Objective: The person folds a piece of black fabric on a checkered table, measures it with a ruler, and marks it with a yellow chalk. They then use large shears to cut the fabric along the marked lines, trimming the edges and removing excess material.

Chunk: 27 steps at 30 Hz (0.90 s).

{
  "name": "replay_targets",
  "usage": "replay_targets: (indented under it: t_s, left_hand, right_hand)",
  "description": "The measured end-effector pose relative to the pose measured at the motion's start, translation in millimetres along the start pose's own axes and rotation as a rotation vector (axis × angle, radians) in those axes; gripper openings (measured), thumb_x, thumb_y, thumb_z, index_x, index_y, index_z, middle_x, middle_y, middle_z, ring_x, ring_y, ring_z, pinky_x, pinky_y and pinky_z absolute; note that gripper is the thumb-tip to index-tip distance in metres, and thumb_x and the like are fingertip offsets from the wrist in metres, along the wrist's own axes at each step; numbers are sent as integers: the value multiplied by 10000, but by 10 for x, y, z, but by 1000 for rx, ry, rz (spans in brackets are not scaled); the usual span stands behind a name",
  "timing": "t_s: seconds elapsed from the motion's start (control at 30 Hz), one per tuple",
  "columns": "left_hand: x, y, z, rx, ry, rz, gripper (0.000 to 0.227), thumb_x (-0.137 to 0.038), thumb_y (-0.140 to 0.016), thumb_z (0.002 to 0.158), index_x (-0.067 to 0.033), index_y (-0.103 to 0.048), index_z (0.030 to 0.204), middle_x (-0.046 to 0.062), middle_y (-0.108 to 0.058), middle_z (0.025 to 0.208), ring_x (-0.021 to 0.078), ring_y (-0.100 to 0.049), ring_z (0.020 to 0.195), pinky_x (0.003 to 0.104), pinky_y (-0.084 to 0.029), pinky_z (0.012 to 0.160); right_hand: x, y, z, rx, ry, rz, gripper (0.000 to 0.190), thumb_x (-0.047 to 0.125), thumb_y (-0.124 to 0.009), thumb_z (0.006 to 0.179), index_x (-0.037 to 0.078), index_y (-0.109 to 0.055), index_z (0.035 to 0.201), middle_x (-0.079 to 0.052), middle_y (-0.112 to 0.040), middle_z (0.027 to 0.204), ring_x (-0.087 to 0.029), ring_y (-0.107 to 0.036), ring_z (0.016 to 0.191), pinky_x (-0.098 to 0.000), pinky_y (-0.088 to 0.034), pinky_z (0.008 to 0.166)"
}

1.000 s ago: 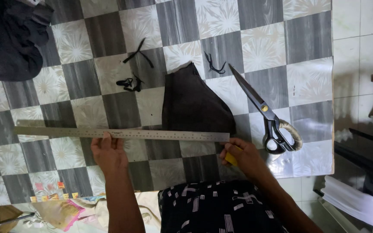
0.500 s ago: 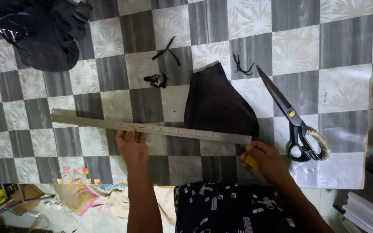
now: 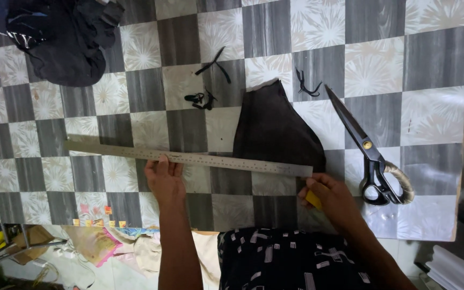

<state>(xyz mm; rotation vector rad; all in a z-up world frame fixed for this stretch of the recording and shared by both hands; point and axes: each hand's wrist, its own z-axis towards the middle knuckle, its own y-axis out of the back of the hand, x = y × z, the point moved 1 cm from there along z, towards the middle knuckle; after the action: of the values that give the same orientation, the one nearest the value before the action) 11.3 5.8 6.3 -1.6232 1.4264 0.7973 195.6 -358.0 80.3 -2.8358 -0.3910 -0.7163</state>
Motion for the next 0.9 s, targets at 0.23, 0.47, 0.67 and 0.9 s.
replay_targets:
  t_s: [0.23,0.47,0.67,0.9]
  left_hand:
    - [113,125,153,-12,11,43,267,-94,-685,1005,-161,-524,1208,64,-561,1069,213,-660,882,456,-683,902]
    - [95,84,95,-12,-32,51,263,-95,-718,992,-175,-552,1179,43,-593,1050,208,-696,864,444,-715,868]
    - [-134,-114,-159,-75,-95,193,317,-76,-733,962,-105,-538,1211,98,-573,1038,233,-698,844,454,-718,771]
    - [-97,-46,-56,-94,-129,387,409,-77,-743,951,-63,-456,1242,52,-515,967,176,-671,733,363,-704,619]
  right_hand:
    - [159,221,-250,-90,85,-213,470,-107,-630,845,-35,-607,1309,-270,-740,1007,-362,-735,852,-439,-611,734]
    - [329,226,-367,-176,151,-688,491,159,-788,834,99,-673,1308,-226,-761,1084,-386,-751,964,-485,-569,913]
    - [245,39,-289,-252,249,-963,420,415,-736,911,235,-677,1285,-179,-787,963,-387,-771,927,-479,-607,845]
    - [123,17,-87,-396,518,-1079,278,393,-649,953,122,-684,1000,-226,-723,699,-440,-744,768,-557,-579,662]
